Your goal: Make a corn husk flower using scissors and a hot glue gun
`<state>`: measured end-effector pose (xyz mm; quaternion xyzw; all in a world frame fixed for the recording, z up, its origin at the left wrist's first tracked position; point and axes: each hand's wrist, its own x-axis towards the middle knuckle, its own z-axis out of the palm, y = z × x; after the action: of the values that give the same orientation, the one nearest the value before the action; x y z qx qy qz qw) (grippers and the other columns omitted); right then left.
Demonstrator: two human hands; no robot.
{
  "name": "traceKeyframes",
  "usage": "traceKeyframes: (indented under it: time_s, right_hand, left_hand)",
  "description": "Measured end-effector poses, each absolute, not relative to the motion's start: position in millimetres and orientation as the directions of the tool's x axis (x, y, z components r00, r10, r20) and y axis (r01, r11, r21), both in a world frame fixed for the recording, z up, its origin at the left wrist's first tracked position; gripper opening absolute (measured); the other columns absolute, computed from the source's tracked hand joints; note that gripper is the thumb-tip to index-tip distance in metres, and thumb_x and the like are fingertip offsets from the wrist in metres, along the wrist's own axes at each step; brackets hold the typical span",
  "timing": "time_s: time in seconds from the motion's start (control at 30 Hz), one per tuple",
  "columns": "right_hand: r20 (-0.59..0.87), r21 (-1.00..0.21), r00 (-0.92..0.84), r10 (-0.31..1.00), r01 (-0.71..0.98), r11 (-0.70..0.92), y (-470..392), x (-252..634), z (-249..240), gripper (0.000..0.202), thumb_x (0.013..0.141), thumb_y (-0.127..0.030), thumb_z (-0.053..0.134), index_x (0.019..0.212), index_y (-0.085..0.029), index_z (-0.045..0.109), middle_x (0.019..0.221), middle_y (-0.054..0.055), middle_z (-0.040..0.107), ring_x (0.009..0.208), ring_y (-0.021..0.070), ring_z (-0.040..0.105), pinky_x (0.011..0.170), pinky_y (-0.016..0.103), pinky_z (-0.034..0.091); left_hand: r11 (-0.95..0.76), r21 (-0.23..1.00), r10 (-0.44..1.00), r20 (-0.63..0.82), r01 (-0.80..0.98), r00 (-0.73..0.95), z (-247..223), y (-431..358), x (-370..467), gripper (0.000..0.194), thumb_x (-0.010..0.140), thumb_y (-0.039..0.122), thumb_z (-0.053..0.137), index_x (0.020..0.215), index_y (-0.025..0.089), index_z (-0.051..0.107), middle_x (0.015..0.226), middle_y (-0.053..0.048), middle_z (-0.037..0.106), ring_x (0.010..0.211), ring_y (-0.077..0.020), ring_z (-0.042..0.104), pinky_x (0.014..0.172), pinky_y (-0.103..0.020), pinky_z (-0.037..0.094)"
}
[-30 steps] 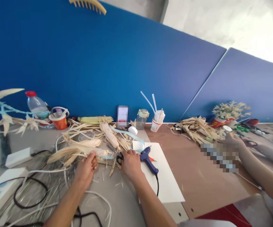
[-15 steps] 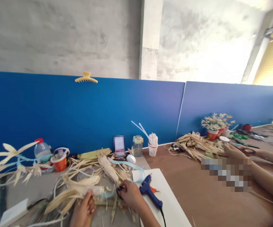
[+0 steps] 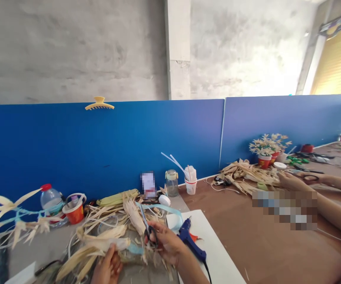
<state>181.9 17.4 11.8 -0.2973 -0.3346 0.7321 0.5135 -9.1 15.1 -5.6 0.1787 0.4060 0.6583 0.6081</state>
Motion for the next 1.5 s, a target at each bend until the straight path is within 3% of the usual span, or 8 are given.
traceKeyframes:
  time_s: [0.07, 0.23, 0.4, 0.53, 0.77, 1.1, 1.3, 1.5]
  right_hand:
    - [-0.093, -0.826, -0.223, 0.970, -0.527, -0.201, 21.2, 179.7, 8.2, 0.056, 0.049, -0.032, 0.079, 0.102, -0.019, 0.066, 0.063, -0.002, 0.062, 0.056, 0.0102, 0.050, 0.053, 0.020, 0.030]
    - [0.011, -0.966, -0.099, 0.995, -0.258, -0.015, 26.0, 165.9, 1.7, 0.040, 0.056, -0.031, 0.075, 0.093, -0.017, 0.071, 0.058, -0.004, 0.056, 0.056, 0.0115, 0.048, 0.058, 0.024, 0.037]
    - [0.133, -0.989, -0.079, 0.988, -0.077, 0.127, 14.7, 154.6, 6.3, 0.040, 0.066, -0.024, 0.062, 0.105, -0.021, 0.069, 0.082, 0.002, 0.065, 0.074, 0.0173, 0.057, 0.065, 0.026, 0.044]
    - [0.163, -0.976, -0.068, 0.984, 0.137, 0.171, 1.7, 150.0, 11.8, 0.032, 0.070, -0.020, 0.055, 0.098, -0.022, 0.069, 0.090, 0.002, 0.067, 0.081, 0.0178, 0.058, 0.067, 0.024, 0.043]
    - [0.196, -0.783, -0.174, 0.965, 0.565, 0.261, -17.3, 141.5, 14.9, 0.011, 0.067, -0.018, 0.053, 0.071, -0.020, 0.063, 0.066, -0.002, 0.062, 0.062, 0.0131, 0.051, 0.065, 0.024, 0.032]
    - [0.218, -0.766, -0.213, 0.952, 0.568, 0.302, -22.2, 128.7, 7.0, 0.009, 0.074, -0.021, 0.054, 0.077, -0.018, 0.062, 0.074, 0.000, 0.067, 0.067, 0.0139, 0.053, 0.070, 0.027, 0.029]
    - [0.236, -0.794, -0.204, 0.950, 0.523, 0.309, -22.6, 130.5, 10.5, 0.006, 0.074, -0.020, 0.057, 0.076, -0.019, 0.063, 0.073, -0.001, 0.067, 0.064, 0.0129, 0.052, 0.067, 0.025, 0.029]
    - [0.250, -0.831, -0.228, 0.941, 0.449, 0.330, -23.5, 131.3, 10.3, 0.010, 0.074, -0.017, 0.055, 0.074, -0.018, 0.064, 0.070, -0.002, 0.065, 0.061, 0.0116, 0.049, 0.064, 0.023, 0.031]
  left_hand:
    - [0.081, 0.740, 0.946, -0.267, -0.668, -0.181, -5.8, 14.7, -9.7, 0.051, 0.047, 0.031, 0.087, 0.059, 0.019, 0.039, 0.039, 0.013, 0.031, 0.031, -0.0026, 0.027, 0.033, -0.017, 0.026]
    - [0.114, 0.718, 0.953, -0.274, -0.687, -0.128, -1.6, 10.9, -10.6, 0.042, 0.060, 0.027, 0.082, 0.062, 0.019, 0.041, 0.041, 0.012, 0.031, 0.032, -0.0033, 0.027, 0.035, -0.018, 0.027]
    - [0.103, 0.715, 0.962, -0.248, -0.692, -0.112, 2.5, 8.0, -8.9, 0.038, 0.069, 0.027, 0.076, 0.061, 0.019, 0.040, 0.041, 0.011, 0.030, 0.033, -0.0034, 0.026, 0.036, -0.019, 0.027]
    - [0.081, 0.725, 0.970, -0.215, -0.684, -0.113, 3.5, 7.3, -7.8, 0.041, 0.073, 0.029, 0.074, 0.059, 0.019, 0.037, 0.041, 0.011, 0.030, 0.034, -0.0040, 0.026, 0.038, -0.020, 0.028]
    - [0.097, 0.681, 0.971, -0.224, -0.726, -0.080, 2.0, 9.3, -7.3, 0.042, 0.072, 0.029, 0.074, 0.055, 0.019, 0.037, 0.040, 0.010, 0.032, 0.035, -0.0048, 0.028, 0.038, -0.021, 0.029]
    - [0.164, 0.641, 0.926, -0.362, -0.750, -0.107, 10.7, 6.0, -0.1, 0.040, 0.089, 0.023, 0.054, 0.053, 0.019, 0.037, 0.041, 0.008, 0.029, 0.035, -0.0061, 0.027, 0.039, -0.022, 0.029]
    - [0.210, 0.642, 0.922, -0.380, -0.737, -0.069, 14.6, 3.0, 4.3, 0.041, 0.086, 0.027, 0.059, 0.054, 0.021, 0.034, 0.042, 0.008, 0.028, 0.036, -0.0065, 0.028, 0.038, -0.021, 0.028]
    - [0.208, 0.624, 0.929, -0.366, -0.753, -0.047, 12.6, 4.0, 1.3, 0.039, 0.090, 0.024, 0.052, 0.055, 0.020, 0.035, 0.043, 0.008, 0.029, 0.036, -0.0061, 0.027, 0.037, -0.021, 0.028]
